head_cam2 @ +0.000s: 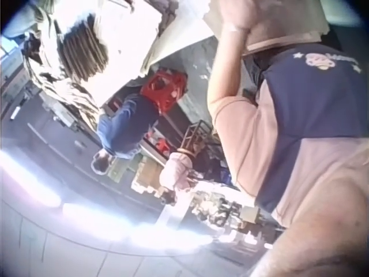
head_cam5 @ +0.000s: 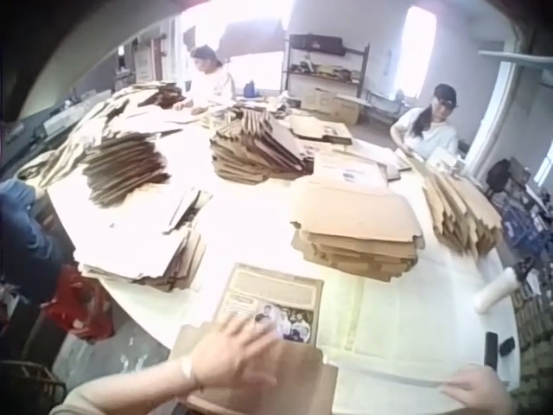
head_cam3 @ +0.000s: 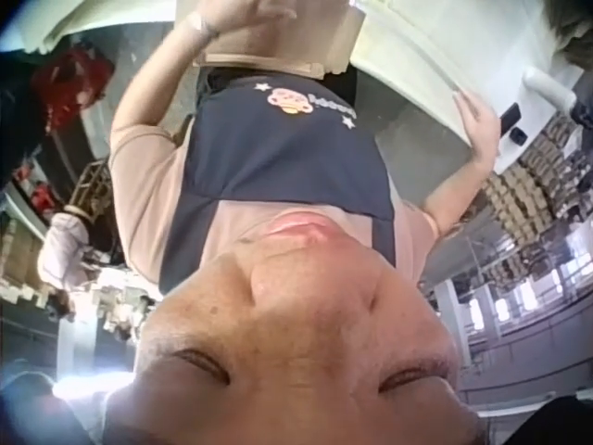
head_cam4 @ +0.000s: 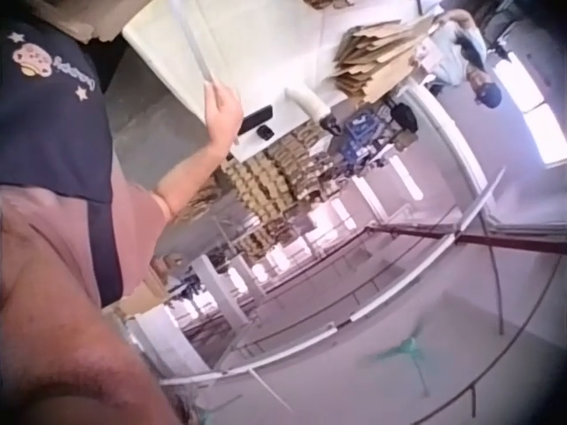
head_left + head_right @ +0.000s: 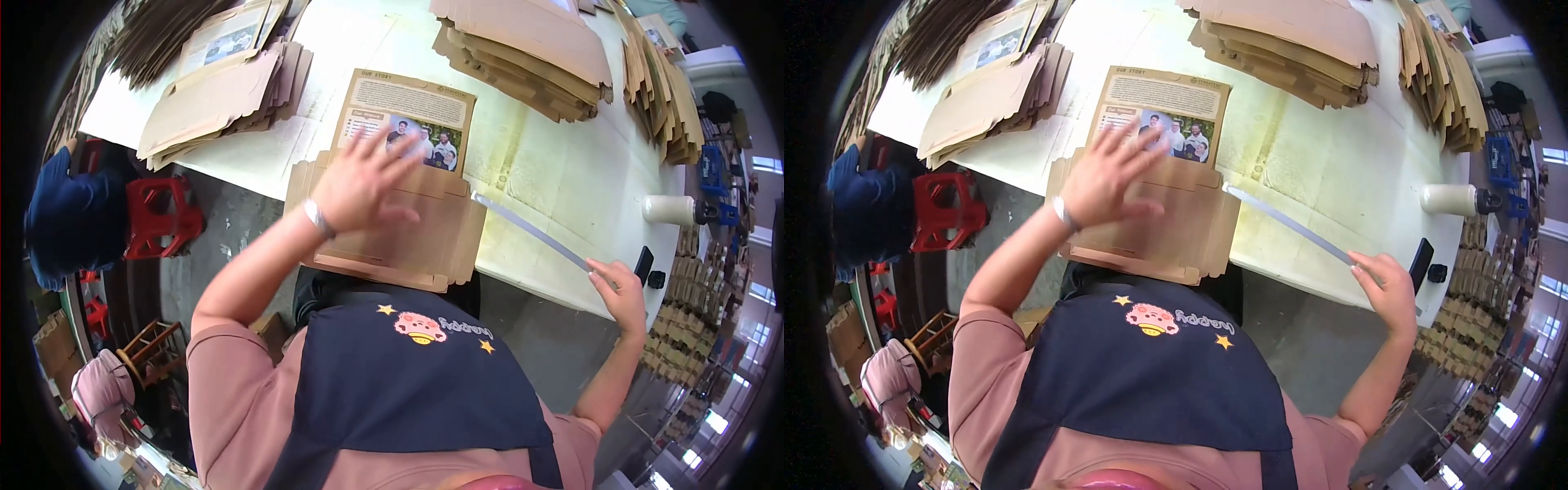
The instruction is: Assemble and fold cardboard folders at a factory workstation using a ruler to assist with creasing.
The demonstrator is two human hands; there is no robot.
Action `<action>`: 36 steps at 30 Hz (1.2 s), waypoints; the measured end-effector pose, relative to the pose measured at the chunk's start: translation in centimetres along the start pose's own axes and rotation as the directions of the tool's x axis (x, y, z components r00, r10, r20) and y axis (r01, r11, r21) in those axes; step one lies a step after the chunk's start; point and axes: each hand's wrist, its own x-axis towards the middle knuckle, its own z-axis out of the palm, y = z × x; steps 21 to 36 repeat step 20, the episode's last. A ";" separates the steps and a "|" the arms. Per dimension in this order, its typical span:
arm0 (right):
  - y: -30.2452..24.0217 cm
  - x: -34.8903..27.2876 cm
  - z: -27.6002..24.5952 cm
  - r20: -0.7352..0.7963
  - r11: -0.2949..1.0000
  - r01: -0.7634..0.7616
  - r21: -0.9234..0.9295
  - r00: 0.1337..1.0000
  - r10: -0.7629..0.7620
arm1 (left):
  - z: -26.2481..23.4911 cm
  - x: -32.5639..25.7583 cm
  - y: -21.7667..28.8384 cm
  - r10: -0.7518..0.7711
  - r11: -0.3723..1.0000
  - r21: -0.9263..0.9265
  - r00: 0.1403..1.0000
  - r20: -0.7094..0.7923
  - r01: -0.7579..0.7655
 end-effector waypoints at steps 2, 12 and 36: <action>-0.1 0.0 -0.1 0.004 0.999 0.028 -0.020 1.000 -0.028 | 1.8 1.7 -3.3 -0.051 0.996 0.072 0.999 0.007 0.050; 0.0 1.8 3.1 -0.034 0.999 0.052 -0.012 0.998 -0.053 | 3.6 2.2 -6.2 0.091 0.996 0.013 0.995 0.044 -0.092; 2.8 7.0 5.1 0.058 0.995 0.102 -0.011 0.993 -0.101 | 3.6 2.5 -6.0 0.120 0.992 -0.040 0.992 0.025 -0.119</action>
